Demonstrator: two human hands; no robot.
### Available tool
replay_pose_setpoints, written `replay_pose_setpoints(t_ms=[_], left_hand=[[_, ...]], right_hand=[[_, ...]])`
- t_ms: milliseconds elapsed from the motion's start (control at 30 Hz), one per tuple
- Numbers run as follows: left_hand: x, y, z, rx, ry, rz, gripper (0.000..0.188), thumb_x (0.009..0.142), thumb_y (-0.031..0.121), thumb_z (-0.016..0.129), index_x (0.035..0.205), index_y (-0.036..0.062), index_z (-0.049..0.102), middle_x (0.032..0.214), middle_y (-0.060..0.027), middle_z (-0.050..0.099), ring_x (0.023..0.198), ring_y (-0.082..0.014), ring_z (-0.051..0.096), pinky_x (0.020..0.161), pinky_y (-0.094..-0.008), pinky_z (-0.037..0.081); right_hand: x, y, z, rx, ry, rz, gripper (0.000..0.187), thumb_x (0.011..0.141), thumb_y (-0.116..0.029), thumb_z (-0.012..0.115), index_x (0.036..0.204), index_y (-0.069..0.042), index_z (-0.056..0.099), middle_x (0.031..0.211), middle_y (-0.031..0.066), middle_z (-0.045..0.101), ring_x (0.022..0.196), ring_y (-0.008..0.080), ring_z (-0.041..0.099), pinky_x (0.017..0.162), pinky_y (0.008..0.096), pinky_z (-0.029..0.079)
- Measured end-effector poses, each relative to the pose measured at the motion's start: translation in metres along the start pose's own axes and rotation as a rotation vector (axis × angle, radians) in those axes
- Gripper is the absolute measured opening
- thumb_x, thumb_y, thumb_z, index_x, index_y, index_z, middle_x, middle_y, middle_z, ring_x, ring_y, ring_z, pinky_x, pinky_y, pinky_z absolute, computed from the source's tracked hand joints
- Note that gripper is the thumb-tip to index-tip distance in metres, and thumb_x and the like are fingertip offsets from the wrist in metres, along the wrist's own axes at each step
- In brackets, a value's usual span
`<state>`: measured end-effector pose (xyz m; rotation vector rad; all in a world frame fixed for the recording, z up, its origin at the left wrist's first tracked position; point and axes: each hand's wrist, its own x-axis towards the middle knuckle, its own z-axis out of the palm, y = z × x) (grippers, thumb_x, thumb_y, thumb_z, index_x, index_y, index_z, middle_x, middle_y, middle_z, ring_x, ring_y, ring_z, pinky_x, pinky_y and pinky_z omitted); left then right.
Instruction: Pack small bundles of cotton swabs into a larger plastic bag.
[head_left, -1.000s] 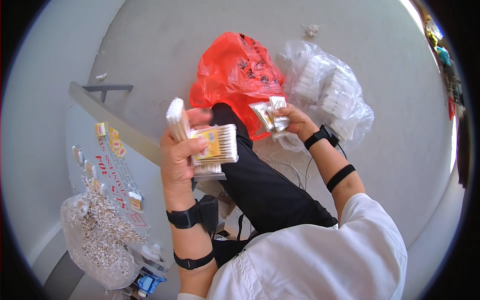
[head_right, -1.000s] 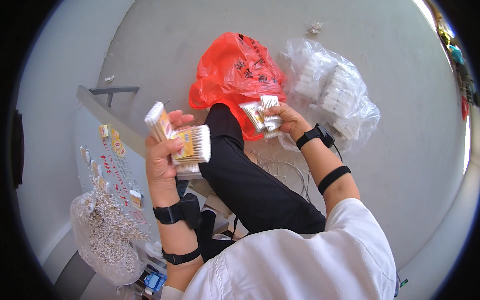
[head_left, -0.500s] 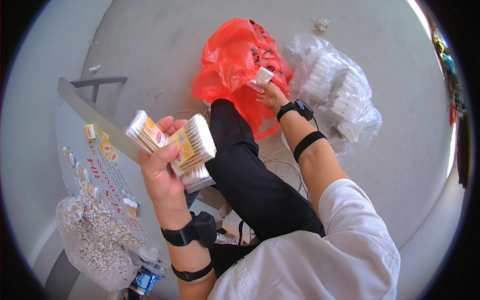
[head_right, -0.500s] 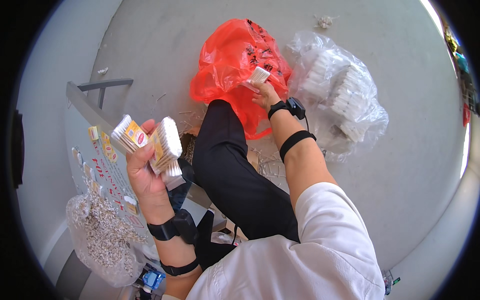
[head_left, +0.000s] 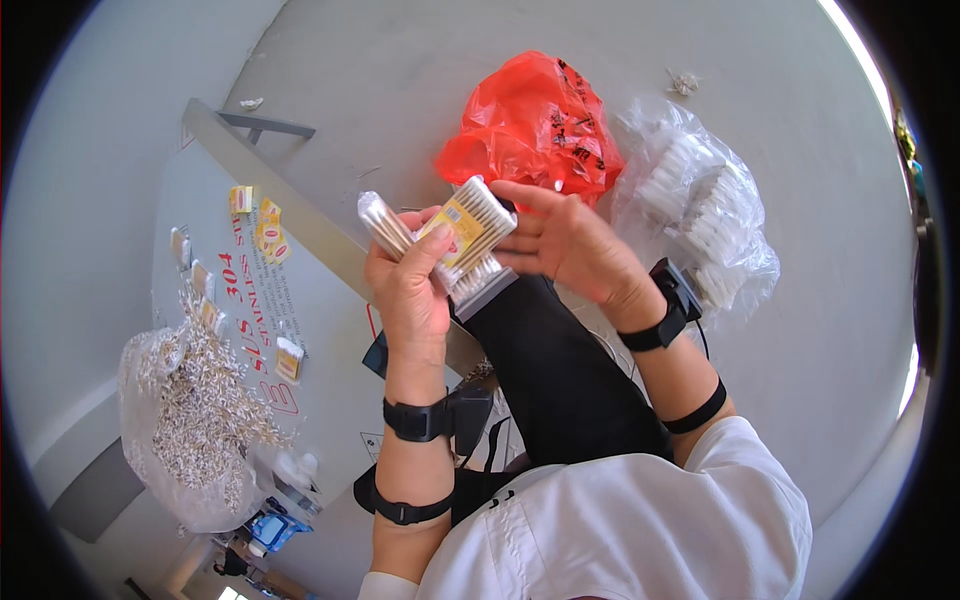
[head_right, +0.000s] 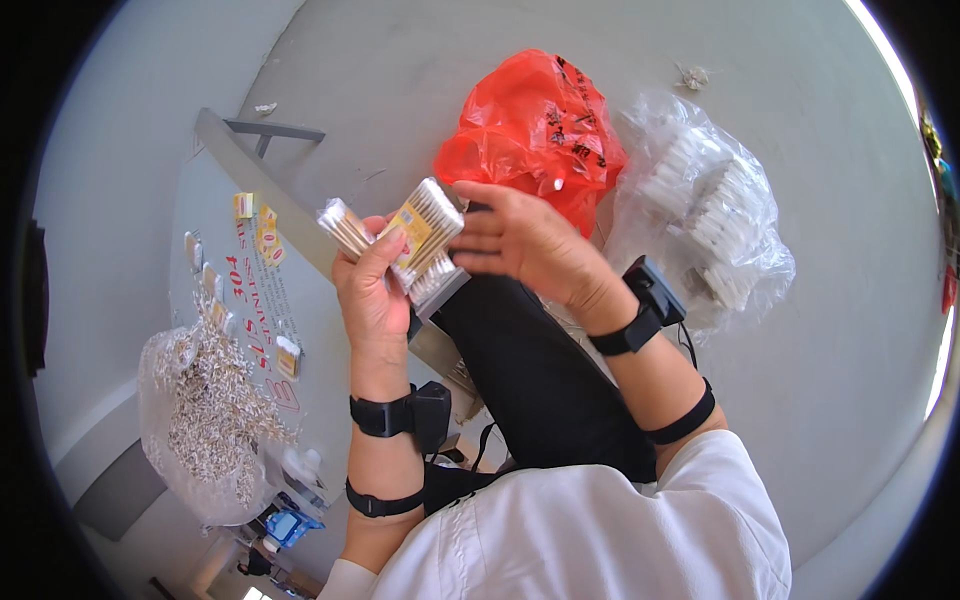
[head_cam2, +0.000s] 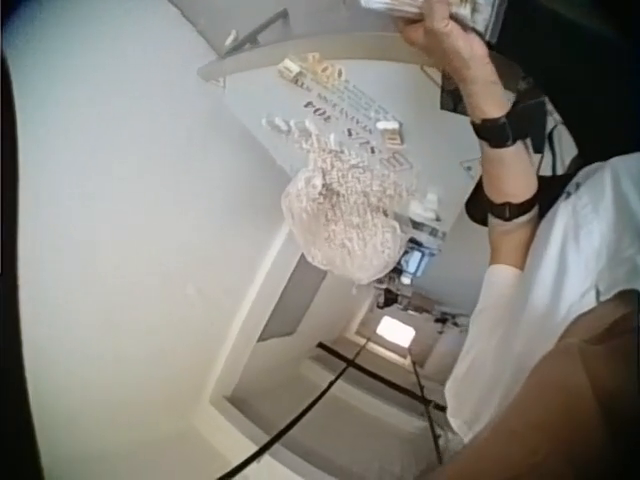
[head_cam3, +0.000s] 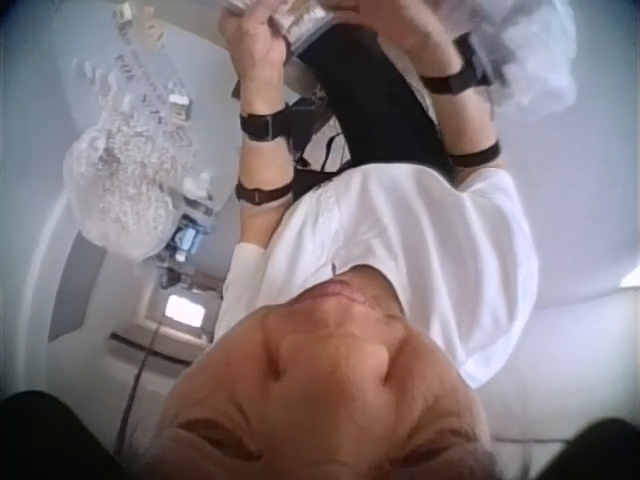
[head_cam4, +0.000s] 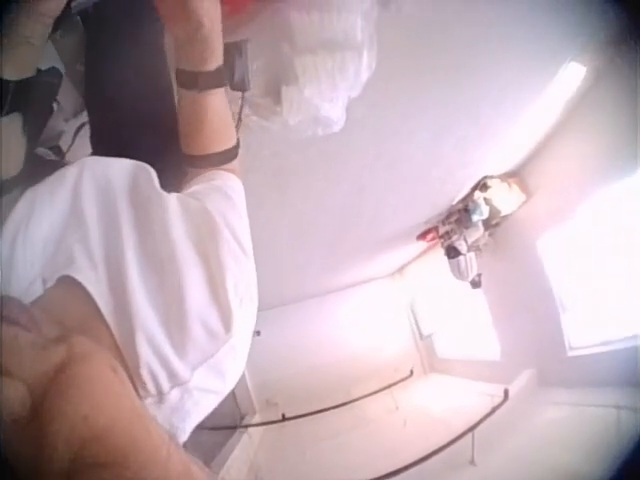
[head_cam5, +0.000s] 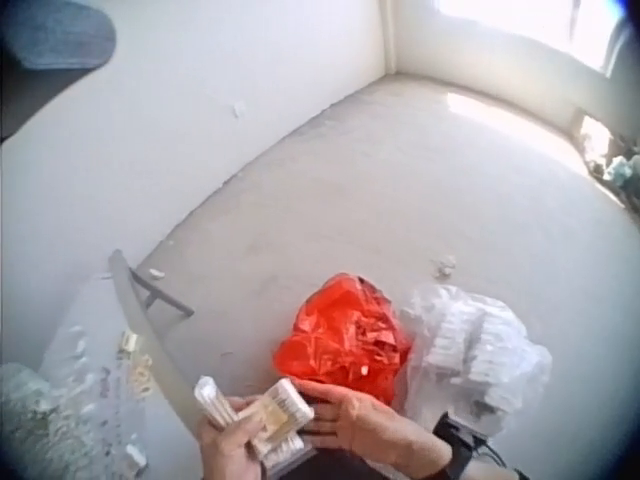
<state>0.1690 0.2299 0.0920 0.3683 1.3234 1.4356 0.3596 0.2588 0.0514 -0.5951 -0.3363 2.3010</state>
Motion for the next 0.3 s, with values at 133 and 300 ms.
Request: replay_pose_setpoints(t_ms=[133, 300], left_hand=[[-0.009, 0.001, 0.002, 0.747, 0.029, 0.383, 0.038, 0.082, 0.013, 0.078, 0.108, -0.0020, 0.055, 0.103, -0.0135, 0.064, 0.091, -0.0245, 0.065, 0.082, -0.0376, 0.053], [-0.032, 0.020, -0.011, 1.308, -0.102, 0.675, 0.072, 0.083, 0.022, 0.075, 0.140, -0.0020, 0.039, 0.130, -0.0252, 0.049, 0.124, -0.0402, 0.046, 0.107, -0.0517, 0.034]], right_hand=[[0.003, 0.015, 0.064, -0.064, 0.141, 0.053, 0.076, 0.088, -0.045, 0.072, 0.144, -0.005, 0.040, 0.127, 0.0117, 0.055, 0.113, 0.0230, 0.059, 0.093, 0.0506, 0.052], [0.012, 0.040, 0.077, -0.468, 0.105, -0.300, 0.090, 0.080, -0.033, 0.083, 0.148, -0.001, 0.034, 0.131, 0.0186, 0.052, 0.122, 0.0264, 0.054, 0.103, 0.0425, 0.047]])
